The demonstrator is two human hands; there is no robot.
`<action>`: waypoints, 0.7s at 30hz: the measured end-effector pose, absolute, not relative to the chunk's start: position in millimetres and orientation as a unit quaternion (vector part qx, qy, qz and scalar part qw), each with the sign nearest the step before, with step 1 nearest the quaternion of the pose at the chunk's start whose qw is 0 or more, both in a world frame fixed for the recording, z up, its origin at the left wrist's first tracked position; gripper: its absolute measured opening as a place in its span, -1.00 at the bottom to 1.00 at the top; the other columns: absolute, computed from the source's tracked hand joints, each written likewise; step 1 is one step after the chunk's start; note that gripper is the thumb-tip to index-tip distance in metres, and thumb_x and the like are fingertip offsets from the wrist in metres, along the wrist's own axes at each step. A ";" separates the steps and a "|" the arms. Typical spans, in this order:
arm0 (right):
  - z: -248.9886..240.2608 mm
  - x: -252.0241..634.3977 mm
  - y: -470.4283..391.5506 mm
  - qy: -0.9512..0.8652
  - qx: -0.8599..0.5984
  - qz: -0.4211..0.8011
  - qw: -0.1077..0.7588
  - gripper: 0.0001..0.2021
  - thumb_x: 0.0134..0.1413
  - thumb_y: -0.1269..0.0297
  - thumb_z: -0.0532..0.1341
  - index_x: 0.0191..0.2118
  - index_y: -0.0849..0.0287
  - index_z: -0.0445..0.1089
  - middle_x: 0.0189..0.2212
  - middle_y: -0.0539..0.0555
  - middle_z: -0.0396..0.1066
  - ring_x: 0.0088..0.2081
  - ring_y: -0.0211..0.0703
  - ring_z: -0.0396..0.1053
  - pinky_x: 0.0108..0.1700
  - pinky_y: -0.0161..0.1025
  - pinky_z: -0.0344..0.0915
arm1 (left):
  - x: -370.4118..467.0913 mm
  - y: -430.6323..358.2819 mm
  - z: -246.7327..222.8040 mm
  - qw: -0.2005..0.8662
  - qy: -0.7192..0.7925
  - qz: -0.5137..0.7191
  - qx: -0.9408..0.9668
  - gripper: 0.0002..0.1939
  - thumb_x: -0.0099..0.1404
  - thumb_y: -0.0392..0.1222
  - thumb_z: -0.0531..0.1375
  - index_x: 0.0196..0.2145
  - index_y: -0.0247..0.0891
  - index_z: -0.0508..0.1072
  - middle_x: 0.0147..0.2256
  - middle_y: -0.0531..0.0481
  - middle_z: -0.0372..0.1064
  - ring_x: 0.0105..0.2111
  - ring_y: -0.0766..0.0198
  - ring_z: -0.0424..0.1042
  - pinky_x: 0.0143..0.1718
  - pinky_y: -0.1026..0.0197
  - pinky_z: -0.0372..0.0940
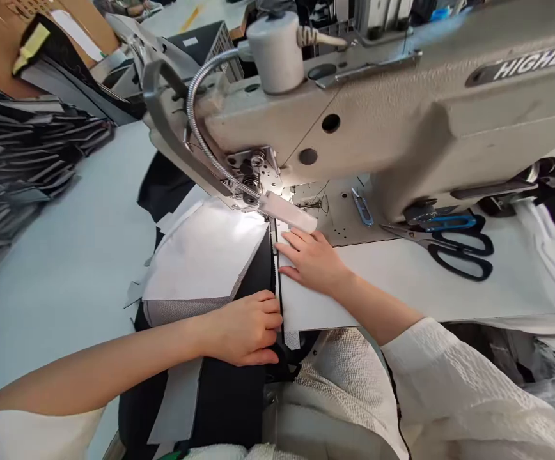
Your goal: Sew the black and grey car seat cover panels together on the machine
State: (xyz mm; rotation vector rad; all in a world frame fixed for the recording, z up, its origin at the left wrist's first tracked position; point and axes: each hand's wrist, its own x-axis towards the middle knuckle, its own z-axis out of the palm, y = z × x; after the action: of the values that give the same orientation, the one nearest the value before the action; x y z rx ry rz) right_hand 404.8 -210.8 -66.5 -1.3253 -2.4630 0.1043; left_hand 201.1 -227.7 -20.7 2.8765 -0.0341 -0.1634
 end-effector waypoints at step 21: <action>-79.6 417.1 -216.3 -0.870 -0.461 0.066 0.160 -0.31 0.14 -0.07 0.11 0.25 0.32 0.07 0.24 0.26 0.06 0.25 0.22 -0.01 0.23 0.19 -0.08 | 191.5 -219.9 -7.0 0.095 -0.008 -0.041 0.995 -0.68 0.35 0.02 0.04 -0.19 -0.28 0.42 -0.23 -0.09 0.38 -0.19 0.19 0.29 0.00 0.11 0.16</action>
State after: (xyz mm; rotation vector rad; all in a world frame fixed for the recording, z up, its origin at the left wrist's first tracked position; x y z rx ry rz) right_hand 417.1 -216.3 -79.6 -1.3166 -2.4861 0.1893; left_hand 191.5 -219.9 -7.0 2.9491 -0.0223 -0.1221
